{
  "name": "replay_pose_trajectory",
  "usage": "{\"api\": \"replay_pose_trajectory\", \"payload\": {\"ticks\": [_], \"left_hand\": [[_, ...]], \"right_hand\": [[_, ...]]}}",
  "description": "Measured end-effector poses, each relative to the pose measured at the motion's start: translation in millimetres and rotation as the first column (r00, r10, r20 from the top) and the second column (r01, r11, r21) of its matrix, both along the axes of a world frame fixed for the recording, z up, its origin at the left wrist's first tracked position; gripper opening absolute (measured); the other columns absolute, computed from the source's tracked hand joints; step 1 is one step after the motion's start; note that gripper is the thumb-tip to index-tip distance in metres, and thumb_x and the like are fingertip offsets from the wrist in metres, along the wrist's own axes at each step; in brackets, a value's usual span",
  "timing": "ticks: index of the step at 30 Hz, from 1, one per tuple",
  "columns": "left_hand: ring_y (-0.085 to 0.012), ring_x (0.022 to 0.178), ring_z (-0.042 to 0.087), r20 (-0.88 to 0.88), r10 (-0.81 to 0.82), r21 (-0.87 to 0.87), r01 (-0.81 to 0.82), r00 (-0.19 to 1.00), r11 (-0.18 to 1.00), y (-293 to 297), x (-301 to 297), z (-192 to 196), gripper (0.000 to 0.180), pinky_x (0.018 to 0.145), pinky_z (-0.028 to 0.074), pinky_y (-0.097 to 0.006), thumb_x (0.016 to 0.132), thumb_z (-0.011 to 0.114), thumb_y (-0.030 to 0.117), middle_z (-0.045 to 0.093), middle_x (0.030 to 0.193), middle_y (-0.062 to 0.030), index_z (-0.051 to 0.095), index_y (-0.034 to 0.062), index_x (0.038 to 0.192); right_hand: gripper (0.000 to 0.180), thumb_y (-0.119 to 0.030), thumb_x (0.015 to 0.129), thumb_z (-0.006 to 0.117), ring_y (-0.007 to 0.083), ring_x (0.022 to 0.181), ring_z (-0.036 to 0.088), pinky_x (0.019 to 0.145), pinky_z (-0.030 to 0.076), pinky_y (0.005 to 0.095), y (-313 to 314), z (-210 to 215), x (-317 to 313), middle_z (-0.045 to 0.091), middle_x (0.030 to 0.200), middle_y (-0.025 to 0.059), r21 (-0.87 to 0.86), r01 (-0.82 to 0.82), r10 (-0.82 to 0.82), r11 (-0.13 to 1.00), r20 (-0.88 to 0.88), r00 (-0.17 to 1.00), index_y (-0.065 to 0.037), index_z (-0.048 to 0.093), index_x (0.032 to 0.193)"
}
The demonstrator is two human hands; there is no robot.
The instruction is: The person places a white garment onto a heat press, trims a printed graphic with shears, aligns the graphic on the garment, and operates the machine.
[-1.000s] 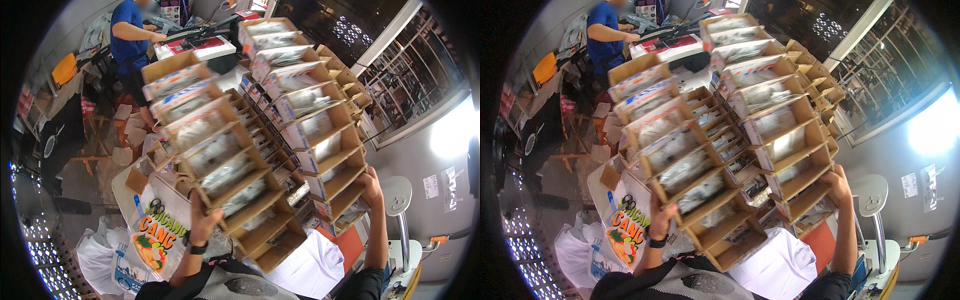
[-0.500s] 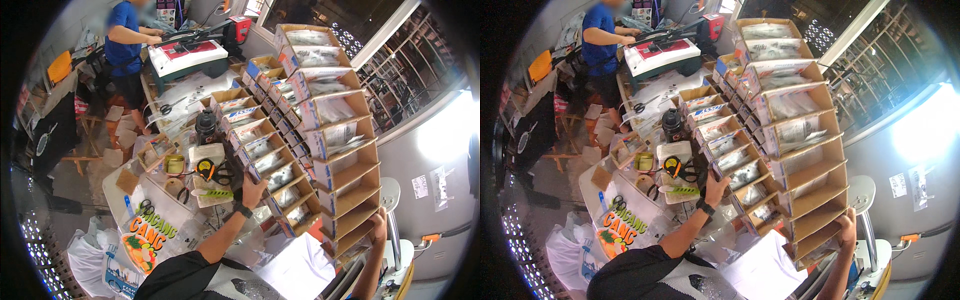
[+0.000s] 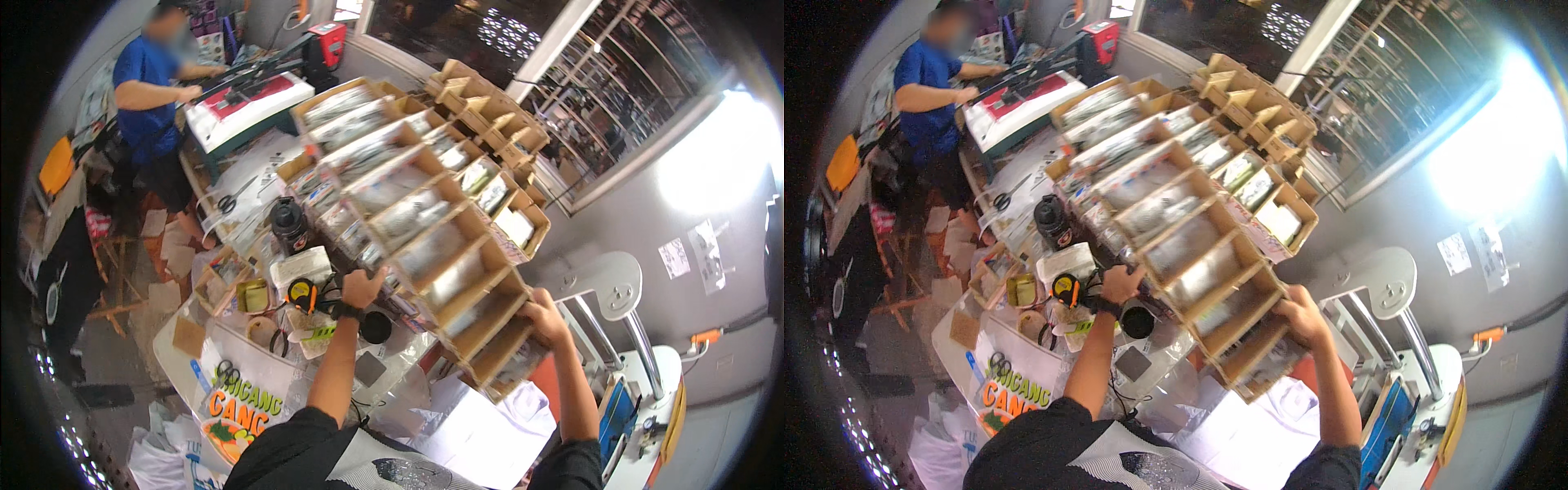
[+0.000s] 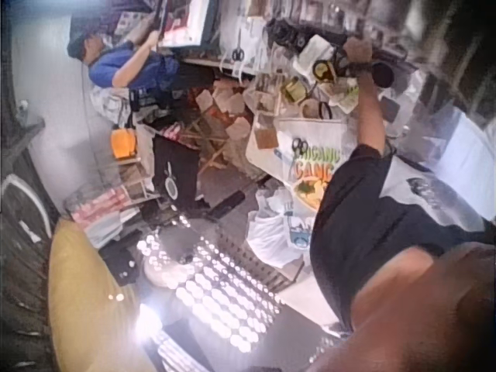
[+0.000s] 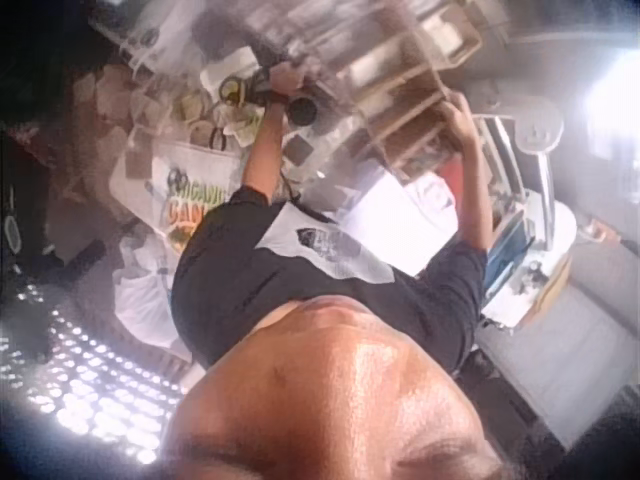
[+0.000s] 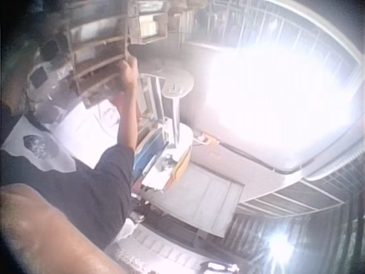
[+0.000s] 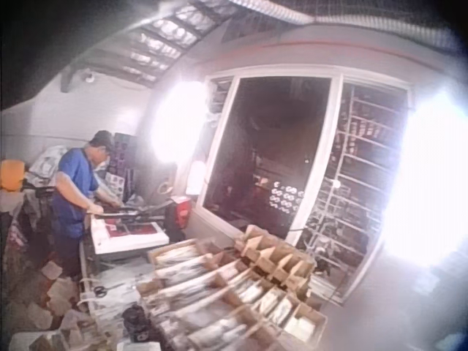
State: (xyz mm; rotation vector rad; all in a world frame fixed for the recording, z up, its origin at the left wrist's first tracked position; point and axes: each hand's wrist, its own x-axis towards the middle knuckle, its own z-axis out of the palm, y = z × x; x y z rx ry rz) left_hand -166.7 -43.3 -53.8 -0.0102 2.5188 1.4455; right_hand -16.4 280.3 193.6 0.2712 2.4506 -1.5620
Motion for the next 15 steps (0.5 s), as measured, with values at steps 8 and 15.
{"api": "replay_pose_trajectory", "payload": {"ticks": [8, 15], "left_hand": [[-0.0251, 0.081, 0.068, 0.082, 0.476, 0.671, -0.402, 0.876, 0.623, 18, 32, 21, 0.047, 0.068, 0.051, -0.037, 0.104, 0.041, 0.034, 0.068, 0.102, -0.0208, 0.058, -0.0043, 0.125], [-0.0404, 0.1, 0.059, -0.199, 0.324, 0.377, -0.233, 0.925, 0.896, 24, 34, 77, 0.048, 0.086, 0.047, -0.043, 0.097, 0.058, 0.035, 0.059, 0.105, -0.0249, 0.055, -0.0029, 0.126]], "right_hand": [[0.025, -0.018, 0.076, 0.059, 0.015, 0.065, 0.052, 0.061, 0.042, 0.0313, -7, -88, -107, 0.059, 0.067, 0.0037, 0.081, -0.162, 0.16, 0.983, 0.038, 0.986, 0.006, 0.063, 0.081], [0.028, -0.019, 0.077, 0.066, 0.0271, 0.065, 0.061, 0.062, 0.046, 0.0398, -4, -106, -159, 0.064, 0.068, 0.0166, 0.361, -0.223, 0.216, 0.905, 0.061, 0.975, 0.008, 0.067, 0.083]]}}
